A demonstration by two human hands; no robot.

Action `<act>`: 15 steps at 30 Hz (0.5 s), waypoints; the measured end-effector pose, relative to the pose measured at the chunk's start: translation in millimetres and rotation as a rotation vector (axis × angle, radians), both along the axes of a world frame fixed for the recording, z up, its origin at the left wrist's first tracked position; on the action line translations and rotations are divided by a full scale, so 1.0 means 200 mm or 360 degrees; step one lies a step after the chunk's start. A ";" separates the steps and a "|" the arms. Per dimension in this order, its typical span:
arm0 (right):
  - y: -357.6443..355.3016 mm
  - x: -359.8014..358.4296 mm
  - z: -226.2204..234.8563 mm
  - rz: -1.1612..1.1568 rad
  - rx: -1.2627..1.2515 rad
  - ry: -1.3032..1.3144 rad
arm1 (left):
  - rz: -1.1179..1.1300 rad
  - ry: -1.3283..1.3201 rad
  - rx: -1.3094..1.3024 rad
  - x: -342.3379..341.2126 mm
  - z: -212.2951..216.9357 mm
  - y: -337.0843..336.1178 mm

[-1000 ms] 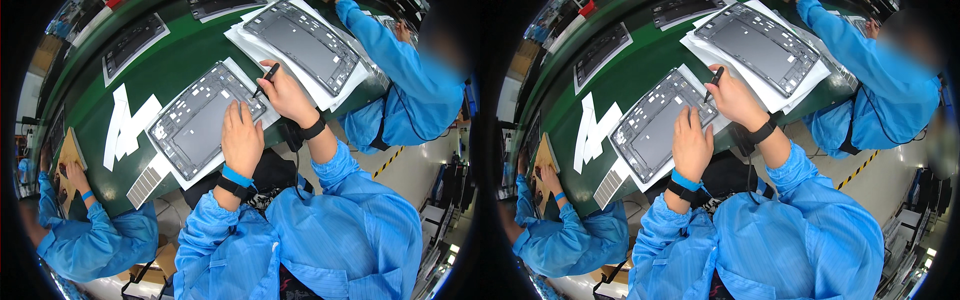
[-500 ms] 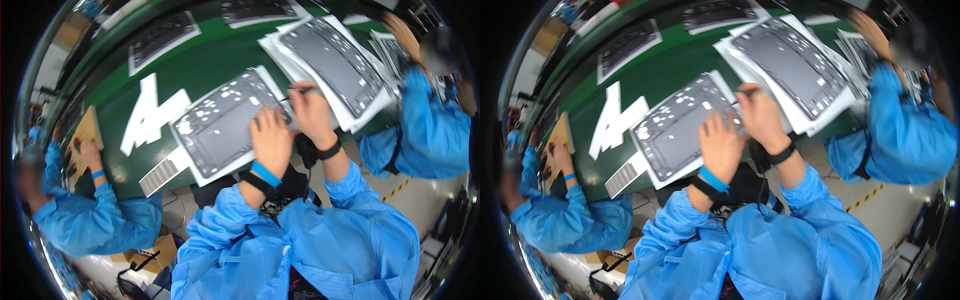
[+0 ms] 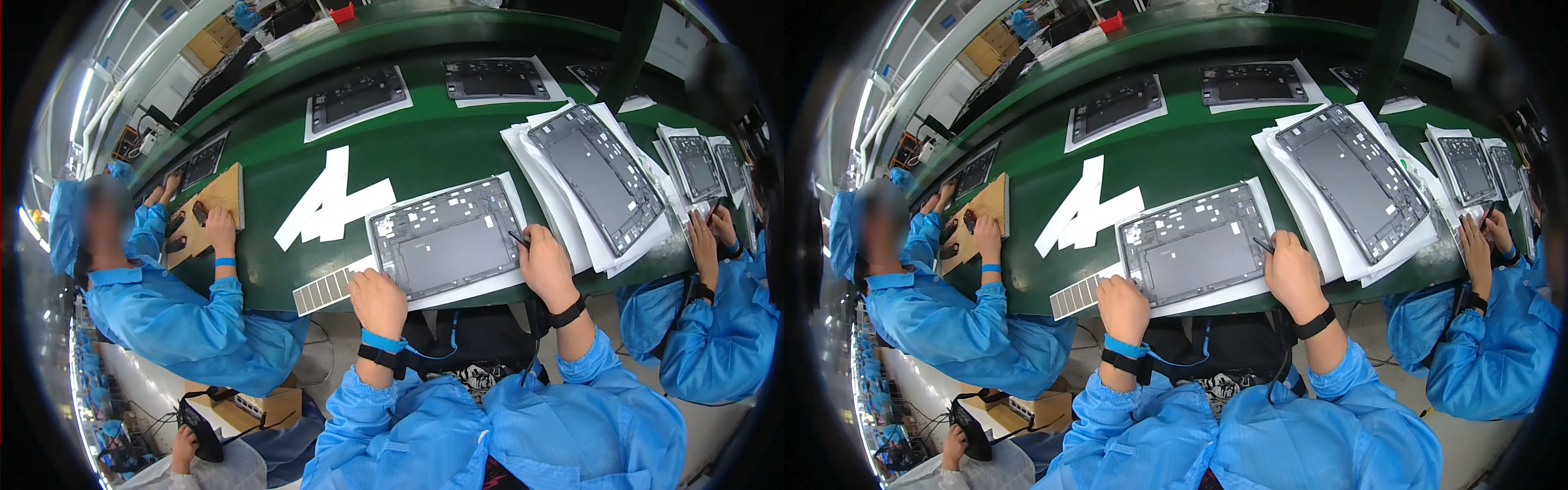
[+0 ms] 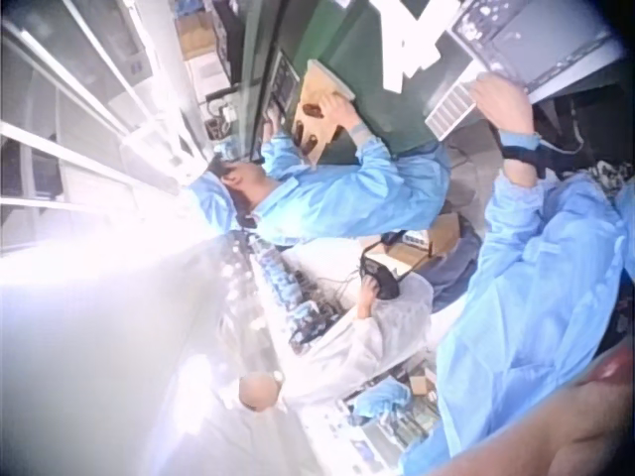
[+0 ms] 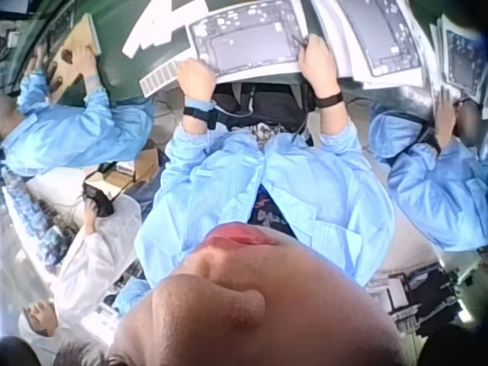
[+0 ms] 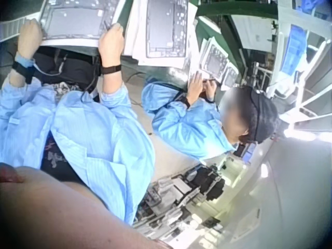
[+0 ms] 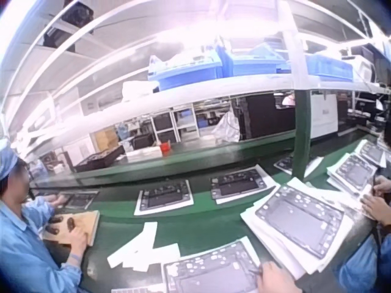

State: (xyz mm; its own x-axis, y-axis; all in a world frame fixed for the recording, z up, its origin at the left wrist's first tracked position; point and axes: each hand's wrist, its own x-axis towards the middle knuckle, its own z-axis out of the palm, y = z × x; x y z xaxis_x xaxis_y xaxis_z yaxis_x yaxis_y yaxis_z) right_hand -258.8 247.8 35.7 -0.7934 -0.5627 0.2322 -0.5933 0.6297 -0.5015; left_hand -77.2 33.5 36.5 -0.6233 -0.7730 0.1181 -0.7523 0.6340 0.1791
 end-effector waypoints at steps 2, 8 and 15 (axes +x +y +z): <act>0.00 0.00 0.01 -0.0003 -0.0036 -0.0044 | -0.0153 0.0130 -0.0162 -0.01 0.06 -0.04; 0.00 0.01 0.05 0.0016 -0.0228 -0.0130 | -0.0476 0.1185 -0.0225 -0.17 0.43 -0.72; -0.03 -0.05 0.07 0.0089 -0.0204 -0.0278 | -0.0055 0.1082 -0.0353 -0.26 0.57 -2.57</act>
State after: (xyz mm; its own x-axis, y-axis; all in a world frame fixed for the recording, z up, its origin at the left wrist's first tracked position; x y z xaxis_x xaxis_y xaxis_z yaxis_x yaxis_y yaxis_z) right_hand -268.7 242.3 48.7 -0.7961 -0.5819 0.1663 -0.5227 0.5226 -0.6735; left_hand -129.6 -481.3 151.1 -0.3796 -0.6669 0.6412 -0.4989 0.7312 0.4652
